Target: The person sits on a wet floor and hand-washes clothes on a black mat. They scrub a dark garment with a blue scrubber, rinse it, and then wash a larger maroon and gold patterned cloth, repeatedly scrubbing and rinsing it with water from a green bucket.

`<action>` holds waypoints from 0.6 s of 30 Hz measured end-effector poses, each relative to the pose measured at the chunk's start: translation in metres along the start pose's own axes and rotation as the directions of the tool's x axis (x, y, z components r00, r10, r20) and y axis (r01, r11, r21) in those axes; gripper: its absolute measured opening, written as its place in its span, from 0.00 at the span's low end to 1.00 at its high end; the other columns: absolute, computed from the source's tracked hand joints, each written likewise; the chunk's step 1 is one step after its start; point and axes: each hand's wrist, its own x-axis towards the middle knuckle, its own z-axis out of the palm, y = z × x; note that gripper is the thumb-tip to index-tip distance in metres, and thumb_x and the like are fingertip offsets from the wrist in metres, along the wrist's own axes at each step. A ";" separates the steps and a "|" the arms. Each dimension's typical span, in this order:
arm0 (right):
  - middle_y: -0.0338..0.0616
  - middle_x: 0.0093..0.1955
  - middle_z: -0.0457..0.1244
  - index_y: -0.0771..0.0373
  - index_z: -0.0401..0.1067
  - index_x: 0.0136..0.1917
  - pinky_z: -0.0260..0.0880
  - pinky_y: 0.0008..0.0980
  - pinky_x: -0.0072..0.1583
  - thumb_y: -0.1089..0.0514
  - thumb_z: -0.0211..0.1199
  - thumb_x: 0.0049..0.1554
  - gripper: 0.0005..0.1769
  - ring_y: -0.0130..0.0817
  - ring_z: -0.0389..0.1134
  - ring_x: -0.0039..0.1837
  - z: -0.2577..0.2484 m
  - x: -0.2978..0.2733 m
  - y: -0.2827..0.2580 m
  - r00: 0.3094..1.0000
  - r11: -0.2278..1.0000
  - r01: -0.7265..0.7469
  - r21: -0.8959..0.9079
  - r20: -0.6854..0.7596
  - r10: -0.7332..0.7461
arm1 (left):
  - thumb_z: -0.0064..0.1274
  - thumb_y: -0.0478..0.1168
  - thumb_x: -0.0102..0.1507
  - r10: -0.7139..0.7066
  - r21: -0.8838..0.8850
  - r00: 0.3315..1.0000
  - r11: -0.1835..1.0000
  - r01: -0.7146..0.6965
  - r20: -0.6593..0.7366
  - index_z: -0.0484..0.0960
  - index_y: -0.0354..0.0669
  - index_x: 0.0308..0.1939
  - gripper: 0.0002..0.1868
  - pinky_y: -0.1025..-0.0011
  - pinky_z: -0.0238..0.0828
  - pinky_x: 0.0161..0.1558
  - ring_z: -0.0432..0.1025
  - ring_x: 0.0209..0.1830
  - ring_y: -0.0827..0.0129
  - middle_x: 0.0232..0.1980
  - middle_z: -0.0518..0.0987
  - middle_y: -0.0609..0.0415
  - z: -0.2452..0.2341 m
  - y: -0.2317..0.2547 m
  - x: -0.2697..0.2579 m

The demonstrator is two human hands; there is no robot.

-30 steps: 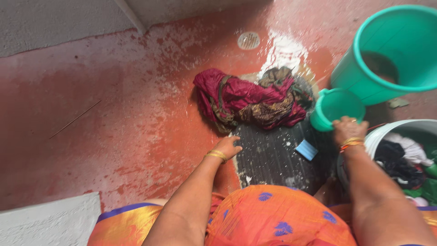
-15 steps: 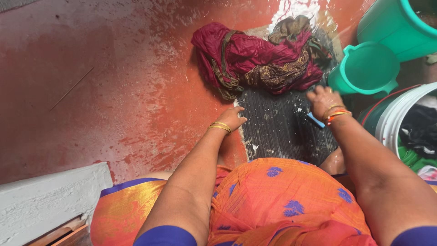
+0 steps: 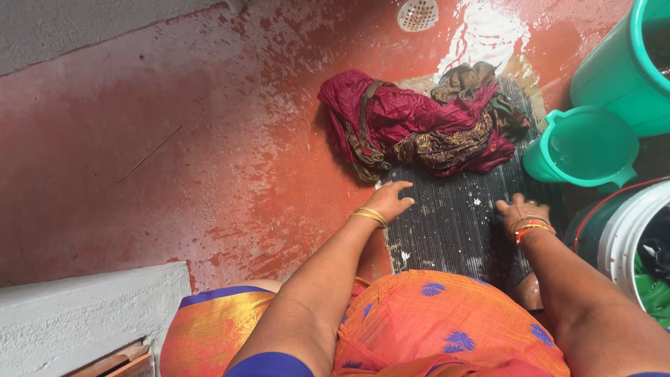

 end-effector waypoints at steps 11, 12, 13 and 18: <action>0.48 0.79 0.52 0.50 0.60 0.75 0.65 0.52 0.64 0.69 0.47 0.53 0.38 0.56 0.65 0.66 -0.106 0.060 -0.076 0.906 0.843 0.339 0.418 -0.385 -0.174 | 0.57 0.49 0.60 -0.001 -0.088 0.998 0.996 -0.005 -0.064 0.77 0.49 0.64 0.28 0.59 0.65 0.66 0.70 0.64 0.47 0.62 0.76 0.38 -0.009 0.001 0.017; 0.49 0.76 0.56 0.52 0.65 0.71 0.66 0.50 0.66 0.66 0.47 0.57 0.29 0.54 0.66 0.68 -0.100 0.064 -0.081 0.918 0.882 0.298 0.365 -0.363 -0.160 | 0.58 0.49 0.60 0.001 -0.064 0.997 0.998 -0.006 -0.076 0.77 0.49 0.64 0.28 0.59 0.64 0.67 0.70 0.65 0.47 0.62 0.76 0.38 -0.009 -0.003 0.014; 0.50 0.73 0.60 0.54 0.70 0.67 0.67 0.48 0.68 0.63 0.48 0.62 0.22 0.52 0.66 0.70 -0.093 0.066 -0.082 0.929 0.916 0.256 0.309 -0.342 -0.145 | 0.58 0.49 0.61 0.004 -0.040 0.996 0.999 -0.008 -0.086 0.77 0.48 0.65 0.28 0.60 0.64 0.68 0.69 0.66 0.47 0.62 0.76 0.38 -0.008 -0.008 0.012; 0.55 0.71 0.60 0.57 0.68 0.67 0.62 0.51 0.70 0.56 0.46 0.66 0.19 0.57 0.63 0.71 -0.085 0.048 -0.052 0.980 0.909 0.165 0.384 -0.169 -0.106 | 0.61 0.47 0.58 -0.063 -0.040 0.993 0.997 0.059 -0.102 0.72 0.45 0.68 0.35 0.59 0.59 0.69 0.65 0.70 0.47 0.67 0.71 0.37 0.004 -0.015 0.022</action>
